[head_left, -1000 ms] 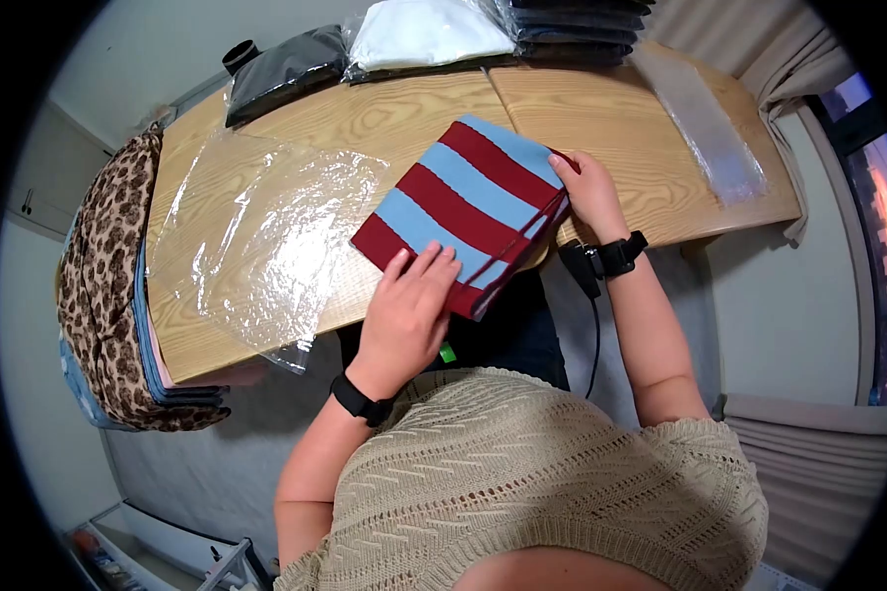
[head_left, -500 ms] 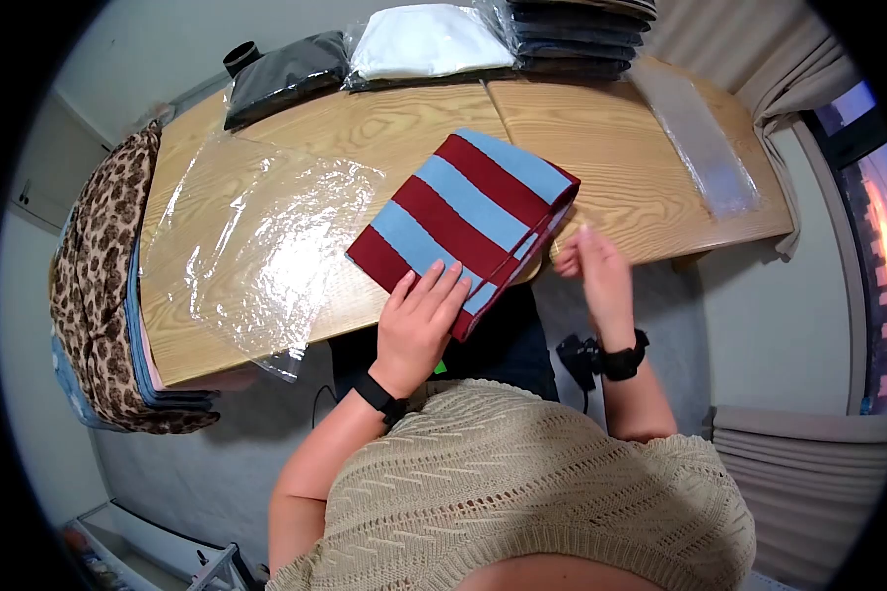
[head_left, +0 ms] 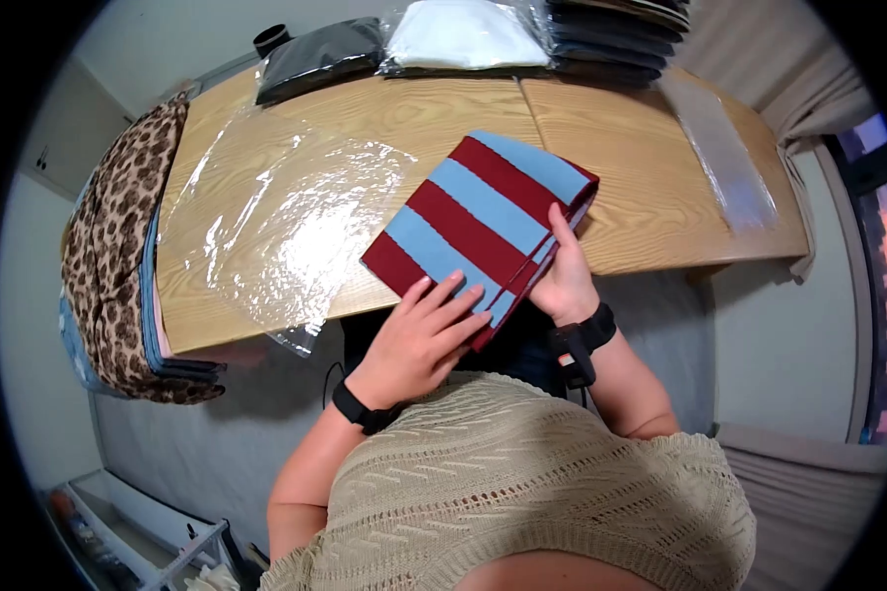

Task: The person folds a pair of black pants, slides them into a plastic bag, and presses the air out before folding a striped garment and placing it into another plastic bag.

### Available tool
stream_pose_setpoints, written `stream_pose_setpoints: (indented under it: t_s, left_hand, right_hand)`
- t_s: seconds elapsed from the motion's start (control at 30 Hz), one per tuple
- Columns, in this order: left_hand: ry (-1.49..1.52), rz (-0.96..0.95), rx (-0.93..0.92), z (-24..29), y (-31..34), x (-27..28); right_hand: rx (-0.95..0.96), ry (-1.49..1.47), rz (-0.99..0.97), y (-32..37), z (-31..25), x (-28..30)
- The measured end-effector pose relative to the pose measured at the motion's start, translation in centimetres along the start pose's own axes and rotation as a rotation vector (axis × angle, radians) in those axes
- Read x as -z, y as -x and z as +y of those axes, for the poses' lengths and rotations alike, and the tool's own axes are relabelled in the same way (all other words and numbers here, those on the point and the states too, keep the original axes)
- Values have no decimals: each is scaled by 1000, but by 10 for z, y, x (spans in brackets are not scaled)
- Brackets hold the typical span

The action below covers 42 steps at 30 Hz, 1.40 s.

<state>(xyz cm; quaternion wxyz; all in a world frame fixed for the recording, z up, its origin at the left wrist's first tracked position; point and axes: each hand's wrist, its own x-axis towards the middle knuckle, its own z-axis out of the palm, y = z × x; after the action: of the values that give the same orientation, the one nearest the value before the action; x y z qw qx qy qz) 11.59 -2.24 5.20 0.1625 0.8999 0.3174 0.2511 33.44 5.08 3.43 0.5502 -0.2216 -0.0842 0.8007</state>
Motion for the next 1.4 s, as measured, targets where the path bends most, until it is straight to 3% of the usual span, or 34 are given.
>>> stream_pose_setpoints:
  t_s: [0.1, 0.13, 0.2, 0.23, 0.3, 0.57, 0.83, 0.93, 1.2, 1.4]
  left_hand:
    - [3, 304, 239, -11, 23, 30]
    - [-124, 337, 444, -15, 34, 34]
    - [-447, 228, 610, -32, 53, 40]
    - [-456, 234, 626, -34, 60, 40]
    - [-490, 29, 768, -37, 69, 41]
    - [-446, 114, 799, -49, 75, 36]
    - [-465, 416, 639, -59, 75, 48]
    - [-474, 465, 591, -63, 74, 49]
    - [-415, 382, 556, -53, 84, 61]
    - [-373, 348, 538, -52, 85, 56]
  right_hand:
    - [12, -9, -70, 0, -3, 4]
    - [9, -22, -100, 3, -5, 4]
    - [-1, -22, -106, 8, -11, 1]
    - [-20, -20, -123, 9, -15, 2]
    - [-47, -7, -121, 11, -18, -1]
    - [-264, -49, -201, 9, 0, -12]
    - [-606, -87, -177, -8, 39, -30]
    - [-585, -48, -147, -20, 53, -35]
    - [-625, -73, -230, -65, 49, -41]
    - [-350, 31, -105, -88, 69, -48]
